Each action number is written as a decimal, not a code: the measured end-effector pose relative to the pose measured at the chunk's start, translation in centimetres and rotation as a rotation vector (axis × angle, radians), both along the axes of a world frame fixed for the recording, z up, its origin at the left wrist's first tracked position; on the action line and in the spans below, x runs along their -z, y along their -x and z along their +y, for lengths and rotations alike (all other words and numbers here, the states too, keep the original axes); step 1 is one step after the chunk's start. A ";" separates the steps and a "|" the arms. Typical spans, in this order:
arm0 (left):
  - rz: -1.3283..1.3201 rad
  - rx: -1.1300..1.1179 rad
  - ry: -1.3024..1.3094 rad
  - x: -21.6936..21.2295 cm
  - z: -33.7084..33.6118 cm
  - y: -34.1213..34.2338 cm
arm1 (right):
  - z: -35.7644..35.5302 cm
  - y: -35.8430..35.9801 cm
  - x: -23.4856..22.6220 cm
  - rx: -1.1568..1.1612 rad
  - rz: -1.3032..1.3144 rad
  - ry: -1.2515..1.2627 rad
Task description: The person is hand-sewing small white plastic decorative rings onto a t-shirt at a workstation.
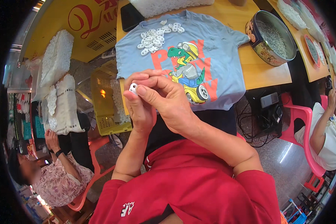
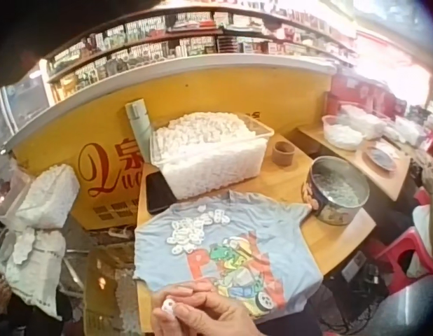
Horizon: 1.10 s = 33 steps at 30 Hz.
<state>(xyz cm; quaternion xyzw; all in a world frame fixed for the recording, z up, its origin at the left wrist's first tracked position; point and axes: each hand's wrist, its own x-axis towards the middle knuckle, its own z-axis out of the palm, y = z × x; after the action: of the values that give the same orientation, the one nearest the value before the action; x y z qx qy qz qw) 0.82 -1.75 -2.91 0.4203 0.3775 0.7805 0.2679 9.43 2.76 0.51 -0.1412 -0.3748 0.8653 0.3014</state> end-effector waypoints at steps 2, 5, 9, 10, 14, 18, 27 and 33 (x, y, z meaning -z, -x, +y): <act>-0.029 -0.027 0.020 0.2 0.0 0.0 | 0.0 0.4 0.4 -0.001 -0.035 0.112; -0.081 -0.043 0.057 0.3 0.3 0.2 | 0.2 1.2 1.2 0.043 -0.005 0.041; -0.338 -0.031 0.294 -3.3 0.5 -0.1 | 0.5 1.3 1.7 0.086 -0.037 0.002; -0.538 -0.061 0.506 -4.9 0.4 0.0 | 0.5 1.4 1.6 0.088 -0.074 -0.040; -0.089 0.005 0.095 -0.6 0.3 1.3 | 0.5 1.8 0.5 0.102 -0.116 -0.136; -0.149 -0.140 0.102 -0.9 0.2 0.4 | 1.7 1.3 0.7 0.099 -0.036 -0.012; 0.435 -0.354 0.276 0.0 -0.4 2.0 | 1.8 0.6 0.4 0.118 -0.119 -0.121; 0.678 -0.416 0.298 -0.7 -0.6 3.1 | 1.9 0.1 0.7 0.124 -0.219 -0.240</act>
<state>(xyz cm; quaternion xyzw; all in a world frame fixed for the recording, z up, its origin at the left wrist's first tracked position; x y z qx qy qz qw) -2.27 -2.33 -2.19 0.5248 0.6296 0.5725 0.0231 9.36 4.62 -0.19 -0.2205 -0.4965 0.7737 0.3260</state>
